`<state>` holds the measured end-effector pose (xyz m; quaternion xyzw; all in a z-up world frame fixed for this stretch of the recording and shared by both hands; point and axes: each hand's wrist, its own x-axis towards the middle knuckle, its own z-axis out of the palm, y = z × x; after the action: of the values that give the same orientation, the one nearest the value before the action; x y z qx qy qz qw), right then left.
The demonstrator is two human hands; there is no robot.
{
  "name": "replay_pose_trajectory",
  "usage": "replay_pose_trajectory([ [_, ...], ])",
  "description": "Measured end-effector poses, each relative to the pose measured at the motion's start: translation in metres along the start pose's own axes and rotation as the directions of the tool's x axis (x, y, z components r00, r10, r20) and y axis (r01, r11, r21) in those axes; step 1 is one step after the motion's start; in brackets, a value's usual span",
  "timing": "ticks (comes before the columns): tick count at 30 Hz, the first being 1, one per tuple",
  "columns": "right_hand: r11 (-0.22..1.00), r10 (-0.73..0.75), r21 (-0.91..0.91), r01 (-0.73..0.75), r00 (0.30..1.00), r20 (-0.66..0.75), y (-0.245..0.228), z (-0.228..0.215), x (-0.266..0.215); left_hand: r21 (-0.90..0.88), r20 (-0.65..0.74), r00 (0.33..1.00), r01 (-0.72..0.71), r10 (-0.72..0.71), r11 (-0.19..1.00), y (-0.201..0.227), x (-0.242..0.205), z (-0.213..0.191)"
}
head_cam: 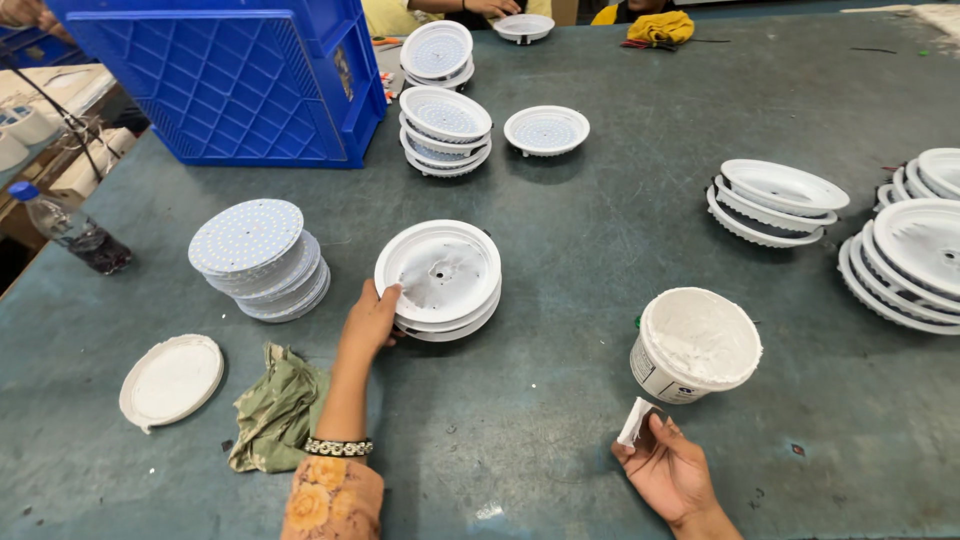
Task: The person applies a white paste to the interior and exterior surfaces of circular plastic components using a small spatula. They repeatedly dip the spatula into a container of paste and spread it evenly across the parts, then place the treated components into a stack.
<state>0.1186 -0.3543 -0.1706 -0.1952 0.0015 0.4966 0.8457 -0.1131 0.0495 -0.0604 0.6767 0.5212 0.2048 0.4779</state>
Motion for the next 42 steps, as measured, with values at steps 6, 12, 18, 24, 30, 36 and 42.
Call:
replay_pose_trajectory([
  [6, 0.998, -0.035, -0.054, 0.033, 0.999, -0.038, -0.004, -0.01, 0.003, 0.093, -0.101, 0.989, -0.102, 0.112, 0.99, -0.004, 0.017, -0.004],
  [12, 0.99, -0.044, -0.135, 0.031, 0.995, -0.094, -0.005, -0.022, 0.005, 0.521, -0.267, 0.872, -0.229, 0.411, 0.823, 0.002, 0.049, -0.011],
  [18, 0.99, -0.033, -0.137, 0.024, 0.997, -0.065, -0.002, -0.021, 0.004, 0.579, -0.282, 0.792, -0.31, 0.542, 0.754, 0.005, 0.048, -0.015],
  [24, 0.994, -0.016, -0.111, 0.01, 0.998, -0.054, -0.002, -0.009, 0.005, 0.475, -0.276, 0.727, -0.465, 0.629, 0.747, 0.02, 0.028, -0.023],
  [30, 0.997, 0.003, -0.075, 0.001, 0.999, 0.051, -0.001, -0.007, -0.002, 0.225, -0.1, 0.747, -0.627, 0.657, 0.746, -0.012, -0.027, -0.014],
  [36, 1.0, 0.006, 0.015, -0.01, 0.972, 0.236, 0.001, -0.006, -0.008, 0.061, 0.081, 0.897, -0.44, 0.434, 0.896, -0.05, -0.123, 0.042],
  [42, 1.0, 0.021, -0.002, -0.021, 0.97, 0.24, -0.002, -0.004, -0.013, 0.022, 0.129, 0.974, -0.189, 0.184, 0.982, -0.05, -0.18, 0.055],
])
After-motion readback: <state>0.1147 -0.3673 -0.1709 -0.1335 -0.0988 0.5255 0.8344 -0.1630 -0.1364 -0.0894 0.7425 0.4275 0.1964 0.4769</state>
